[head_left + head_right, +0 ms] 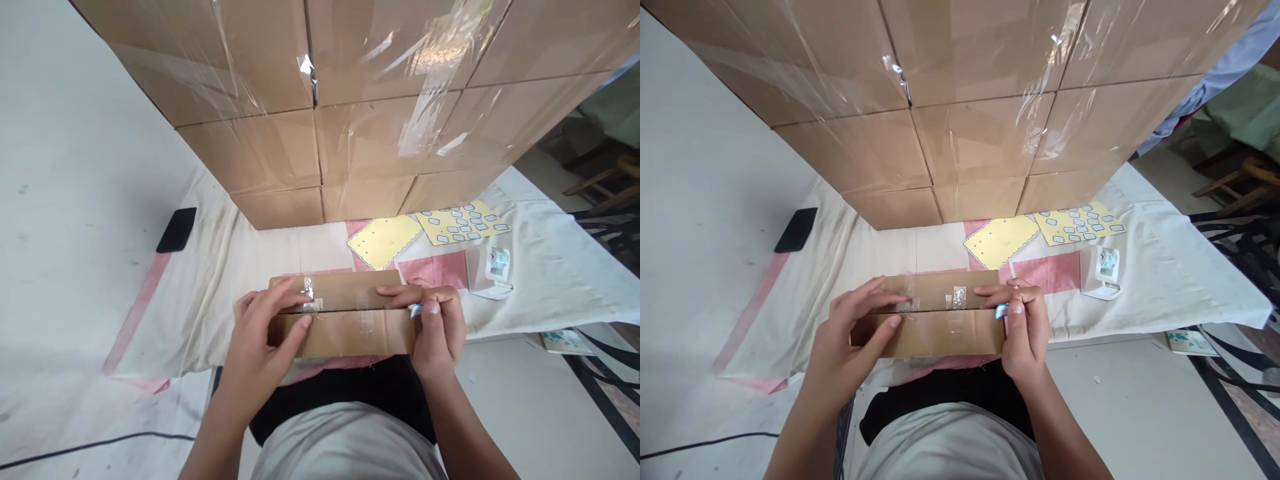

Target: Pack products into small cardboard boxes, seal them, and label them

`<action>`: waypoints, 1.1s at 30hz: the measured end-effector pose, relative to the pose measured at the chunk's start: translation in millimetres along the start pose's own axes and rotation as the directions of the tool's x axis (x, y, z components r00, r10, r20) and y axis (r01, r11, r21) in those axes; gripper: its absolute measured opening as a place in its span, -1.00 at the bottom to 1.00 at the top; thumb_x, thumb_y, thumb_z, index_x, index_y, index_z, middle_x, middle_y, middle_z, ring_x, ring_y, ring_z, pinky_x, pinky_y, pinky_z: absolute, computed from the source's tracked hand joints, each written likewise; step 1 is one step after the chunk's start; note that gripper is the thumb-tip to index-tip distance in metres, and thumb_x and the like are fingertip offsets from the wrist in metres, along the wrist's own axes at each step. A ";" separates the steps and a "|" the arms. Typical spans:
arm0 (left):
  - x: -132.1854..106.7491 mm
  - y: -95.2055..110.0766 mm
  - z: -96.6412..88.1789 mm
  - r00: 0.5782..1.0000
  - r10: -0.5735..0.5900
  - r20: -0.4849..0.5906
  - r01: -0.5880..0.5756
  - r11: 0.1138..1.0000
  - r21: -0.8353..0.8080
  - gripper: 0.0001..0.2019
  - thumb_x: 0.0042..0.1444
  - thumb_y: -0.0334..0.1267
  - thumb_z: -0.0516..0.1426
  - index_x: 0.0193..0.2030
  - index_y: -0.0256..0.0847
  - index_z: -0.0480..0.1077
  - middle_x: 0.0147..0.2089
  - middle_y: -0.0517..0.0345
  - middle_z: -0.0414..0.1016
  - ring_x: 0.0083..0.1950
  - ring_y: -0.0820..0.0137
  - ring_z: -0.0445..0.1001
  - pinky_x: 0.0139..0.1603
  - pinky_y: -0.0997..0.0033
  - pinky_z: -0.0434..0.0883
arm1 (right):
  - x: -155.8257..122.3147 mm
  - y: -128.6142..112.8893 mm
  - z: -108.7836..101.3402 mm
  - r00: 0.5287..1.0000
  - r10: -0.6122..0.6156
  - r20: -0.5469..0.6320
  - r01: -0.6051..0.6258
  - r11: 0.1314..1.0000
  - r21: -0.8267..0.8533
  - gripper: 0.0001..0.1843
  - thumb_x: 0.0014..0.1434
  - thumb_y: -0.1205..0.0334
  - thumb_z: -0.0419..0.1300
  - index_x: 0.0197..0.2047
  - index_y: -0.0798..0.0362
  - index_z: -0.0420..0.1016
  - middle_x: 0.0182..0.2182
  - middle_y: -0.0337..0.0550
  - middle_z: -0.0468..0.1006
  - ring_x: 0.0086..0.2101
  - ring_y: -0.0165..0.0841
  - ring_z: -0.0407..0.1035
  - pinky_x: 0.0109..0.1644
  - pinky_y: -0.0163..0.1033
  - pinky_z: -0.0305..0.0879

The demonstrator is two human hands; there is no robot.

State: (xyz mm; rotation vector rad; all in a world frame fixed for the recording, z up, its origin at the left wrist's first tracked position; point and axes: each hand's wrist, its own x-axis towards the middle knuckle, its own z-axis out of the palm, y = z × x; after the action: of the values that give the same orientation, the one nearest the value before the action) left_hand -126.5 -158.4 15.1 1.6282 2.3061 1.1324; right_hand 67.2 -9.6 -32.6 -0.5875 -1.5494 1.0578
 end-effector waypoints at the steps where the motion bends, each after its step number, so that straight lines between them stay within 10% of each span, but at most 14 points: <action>1: 2.1 1.9 -1.3 0.999 -0.043 0.010 0.044 0.998 -0.048 -0.52 0.31 -0.27 0.17 0.34 0.01 0.23 -0.08 0.18 0.68 0.08 0.24 0.56 0.08 0.11 0.40 | 0.2 -0.1 0.0 1.000 0.002 0.002 -0.002 1.000 0.000 -0.85 0.48 0.22 -0.04 -0.20 -0.04 0.25 -0.42 -0.28 0.61 -0.18 -0.19 0.62 0.25 0.09 0.12; 5: 10.5 8.4 -5.2 0.996 -0.074 -0.043 0.068 0.988 -0.141 -0.67 0.28 -0.30 0.19 0.17 -0.02 0.38 -0.20 0.23 0.67 -0.06 0.30 0.61 -0.20 0.30 0.48 | 1.0 0.2 -0.1 1.000 -0.006 0.011 0.006 1.000 0.026 -0.85 0.47 0.24 -0.04 -0.20 -0.04 0.23 -0.44 -0.28 0.60 -0.20 -0.16 0.62 0.20 0.10 0.15; 10: 10.8 8.8 -2.1 0.930 0.246 -0.275 -0.225 0.969 0.104 -0.81 0.21 -0.45 0.25 -0.11 -0.08 0.47 -0.21 0.24 0.65 -0.12 0.36 0.59 -0.02 0.24 0.44 | 1.6 -0.1 0.5 1.000 0.023 0.011 -0.023 0.998 0.050 -0.84 0.47 0.21 -0.03 -0.21 -0.05 0.24 -0.43 -0.25 0.60 -0.18 -0.15 0.61 0.09 0.06 0.27; 19: -12.1 -6.3 4.2 0.752 0.630 -0.196 -0.562 0.767 0.309 -0.76 0.09 -0.55 0.30 -0.25 -0.16 0.40 -0.10 0.16 0.71 -0.12 0.33 0.68 -0.15 0.33 0.41 | 0.1 -3.3 -0.8 0.996 0.070 0.045 -0.073 0.996 0.052 -0.86 0.48 0.22 -0.04 -0.18 -0.05 0.24 -0.39 -0.22 0.58 -0.12 -0.15 0.58 0.07 0.05 0.30; 25: -17.8 -1.6 10.0 0.813 0.558 -0.168 -0.498 0.815 0.297 -0.74 0.13 -0.59 0.27 -0.15 -0.15 0.48 -0.26 0.31 0.71 -0.23 0.44 0.67 -0.11 0.37 0.37 | 0.3 -4.6 0.5 0.994 0.107 0.038 -0.109 0.992 0.062 -0.83 0.49 0.21 -0.04 -0.20 -0.05 0.24 -0.39 -0.23 0.56 -0.11 -0.16 0.56 0.03 0.03 0.34; 29: -9.7 -2.8 13.7 0.802 0.478 -0.358 -0.399 0.875 0.276 -0.58 0.01 -0.52 0.37 -0.04 -0.12 0.39 -0.10 0.13 0.64 -0.10 0.34 0.59 -0.08 0.30 0.43 | 0.6 -3.9 0.6 0.993 0.111 0.031 -0.112 0.991 0.067 -0.84 0.49 0.20 -0.03 -0.20 -0.05 0.24 -0.38 -0.24 0.56 -0.11 -0.18 0.57 0.04 0.00 0.34; 33: 1.9 -2.3 8.2 0.954 0.265 -0.142 -0.223 0.941 0.255 -0.61 0.19 -0.32 0.26 0.15 -0.07 0.39 0.17 -0.03 0.54 0.18 0.13 0.46 0.16 0.03 0.35 | 0.5 -3.1 -0.1 0.994 0.105 0.033 -0.107 0.993 0.049 -0.82 0.50 0.19 -0.03 -0.21 -0.04 0.24 -0.37 -0.25 0.56 -0.13 -0.20 0.59 -0.03 -0.06 0.36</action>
State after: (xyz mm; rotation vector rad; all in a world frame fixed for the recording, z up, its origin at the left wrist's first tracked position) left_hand -125.2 -153.0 8.5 2.0281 2.4828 1.1222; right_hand 67.7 -10.6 -29.7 -0.6267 -1.5272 1.1878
